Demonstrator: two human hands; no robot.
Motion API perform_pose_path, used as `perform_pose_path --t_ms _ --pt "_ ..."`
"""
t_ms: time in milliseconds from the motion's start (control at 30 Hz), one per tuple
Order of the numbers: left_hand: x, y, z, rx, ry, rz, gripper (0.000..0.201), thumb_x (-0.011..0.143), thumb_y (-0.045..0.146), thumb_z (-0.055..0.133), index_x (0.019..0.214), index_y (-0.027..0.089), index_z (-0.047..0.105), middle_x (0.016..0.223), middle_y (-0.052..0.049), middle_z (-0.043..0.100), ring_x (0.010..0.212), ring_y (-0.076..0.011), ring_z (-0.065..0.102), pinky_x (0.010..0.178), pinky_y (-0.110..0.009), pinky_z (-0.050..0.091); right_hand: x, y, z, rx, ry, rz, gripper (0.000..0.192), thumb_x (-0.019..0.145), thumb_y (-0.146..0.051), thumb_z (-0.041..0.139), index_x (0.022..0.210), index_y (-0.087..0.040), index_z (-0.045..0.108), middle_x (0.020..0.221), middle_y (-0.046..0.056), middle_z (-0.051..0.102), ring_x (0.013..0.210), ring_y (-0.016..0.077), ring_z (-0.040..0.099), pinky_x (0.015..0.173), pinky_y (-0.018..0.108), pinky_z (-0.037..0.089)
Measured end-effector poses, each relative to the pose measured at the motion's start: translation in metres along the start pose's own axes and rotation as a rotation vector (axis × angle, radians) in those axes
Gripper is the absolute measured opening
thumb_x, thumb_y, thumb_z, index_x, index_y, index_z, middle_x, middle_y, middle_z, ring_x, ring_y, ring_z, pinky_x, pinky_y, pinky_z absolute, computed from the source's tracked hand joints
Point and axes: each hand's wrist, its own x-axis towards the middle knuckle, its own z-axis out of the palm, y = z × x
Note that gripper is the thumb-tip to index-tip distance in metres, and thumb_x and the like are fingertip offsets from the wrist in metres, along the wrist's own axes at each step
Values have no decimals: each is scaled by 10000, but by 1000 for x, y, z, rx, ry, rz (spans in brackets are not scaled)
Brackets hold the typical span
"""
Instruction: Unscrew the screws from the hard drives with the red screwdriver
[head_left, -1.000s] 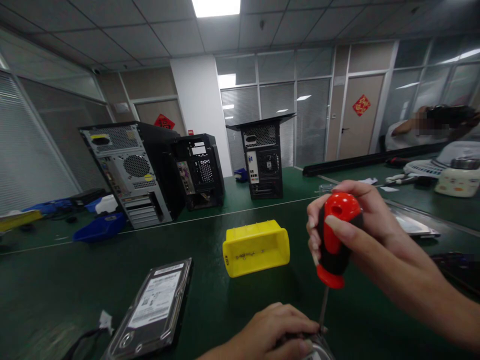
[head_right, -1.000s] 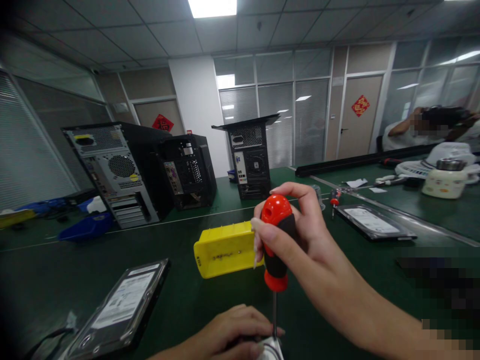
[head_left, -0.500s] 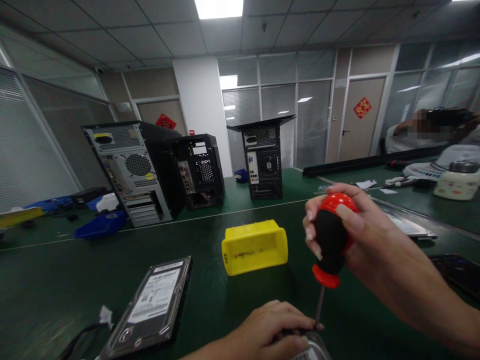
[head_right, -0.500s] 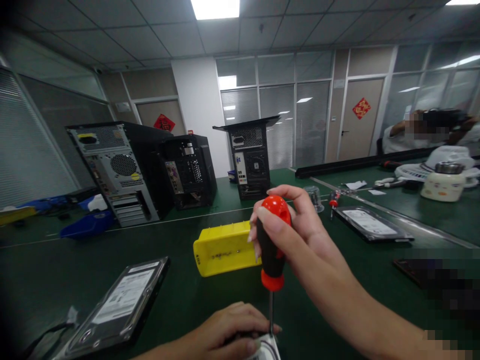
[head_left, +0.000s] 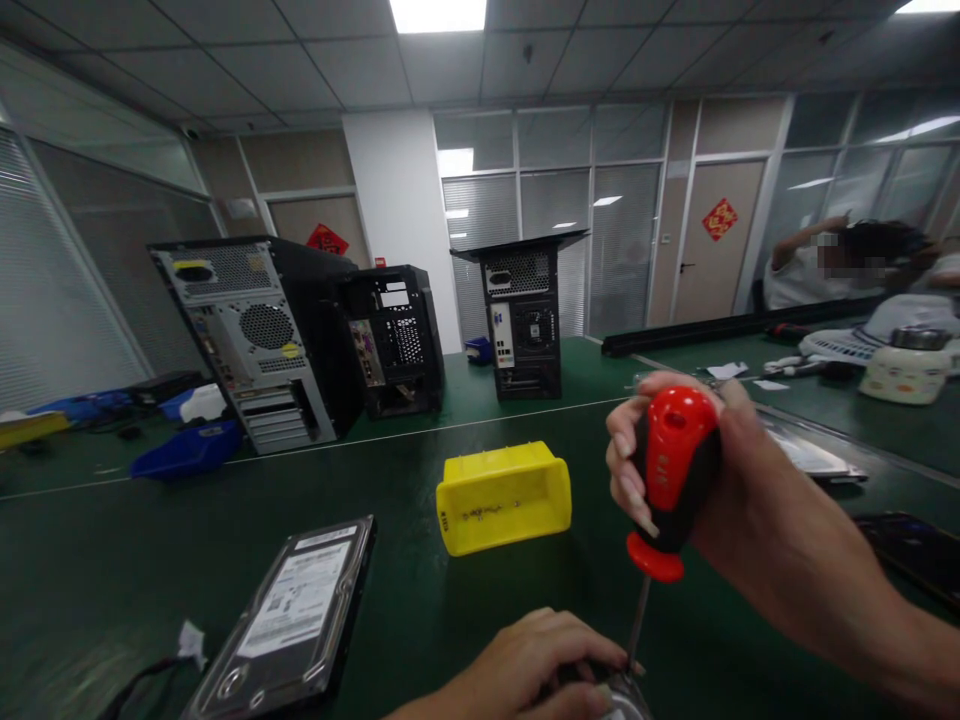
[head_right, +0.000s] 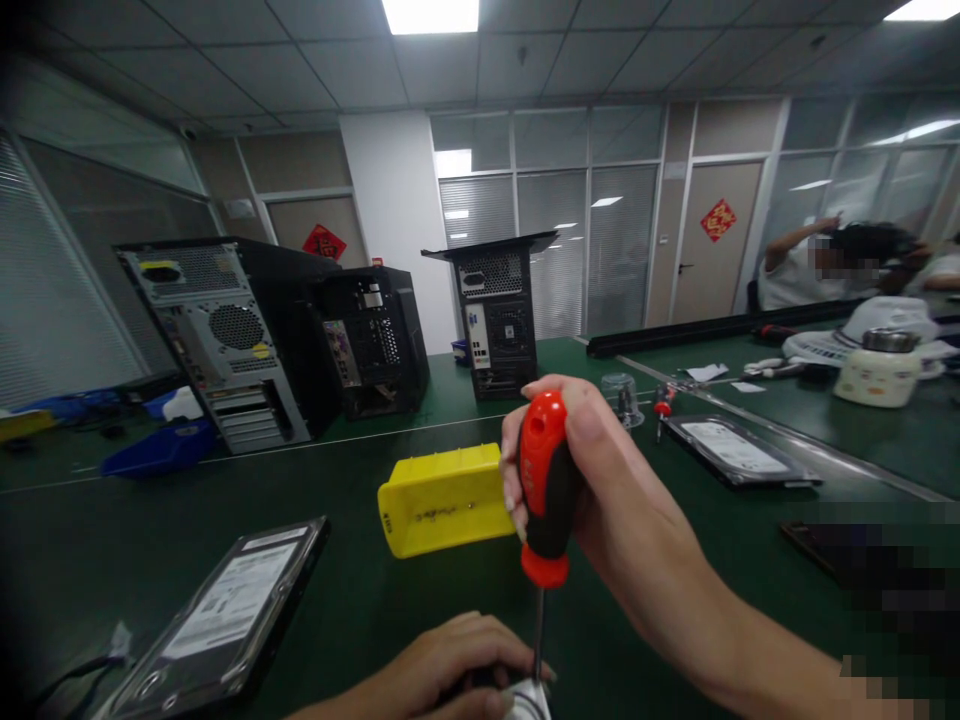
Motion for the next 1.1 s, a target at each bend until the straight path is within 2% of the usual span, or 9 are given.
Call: perform_pose_path --t_ms 133,233,333,467,600,700,867,967,1100 --pt "-1 -10 4 6 -10 2 637 981 643 260 1255 180 601 1108 -117 686 963 -213 642 845 -288 480 1 2 -4 -134 -25 25 277 814 -463 708 925 -262 553 688 -46 585 554 97 531 492 148 480" --pt "-2 -13 5 16 -12 -9 655 965 677 251 1244 204 609 1079 -103 690 937 -206 645 820 -275 480 2 0 -5 -110 -14 55 215 846 -418 692 952 -251 606 774 -26 622 636 99 577 586 155 511" --pt "-2 -9 3 7 -17 -19 652 967 668 254 1245 195 606 1082 -111 685 937 -213 639 805 -280 479 5 0 -2 -10 -43 98 272 870 -458 652 1025 -235 661 871 3 653 738 112 627 692 175 537" --pt "-2 4 -2 -41 8 -54 613 972 623 311 1231 161 620 1084 -121 687 946 -222 632 823 -299 479 12 5 6 81 -71 80 293 864 -496 637 1033 -257 629 805 -23 627 602 90 580 556 172 511" --pt "-2 15 -8 -60 -17 -66 581 984 582 335 1233 140 620 1113 -133 686 994 -232 631 863 -306 469 16 9 13 34 -87 75 352 759 -487 747 847 -224 530 625 -55 554 455 67 435 406 144 374" --pt "-3 14 -8 -52 -22 -87 513 983 548 366 1252 182 604 1113 -101 691 951 -210 640 820 -283 472 15 7 15 14 -115 97 315 784 -466 727 804 -205 552 598 -41 551 463 73 454 421 153 391" --pt "-4 7 -5 -56 -11 -110 435 969 496 423 1234 206 609 1070 -80 688 876 -188 628 736 -249 461 13 3 12 153 -139 98 271 866 -451 621 891 -199 716 799 25 626 622 126 585 569 223 535" --pt "-5 3 -3 -54 19 -80 456 970 519 408 1204 190 621 1030 -86 682 841 -183 610 722 -247 457 13 5 11 177 -161 114 325 899 -479 560 905 -201 729 755 24 603 579 118 555 511 207 501" --pt "-4 0 -1 -72 11 -46 464 982 518 400 1205 173 615 1033 -93 679 841 -179 611 735 -244 460 12 7 10 150 -146 89 300 885 -556 567 951 -267 614 711 -22 584 495 90 489 442 181 434"
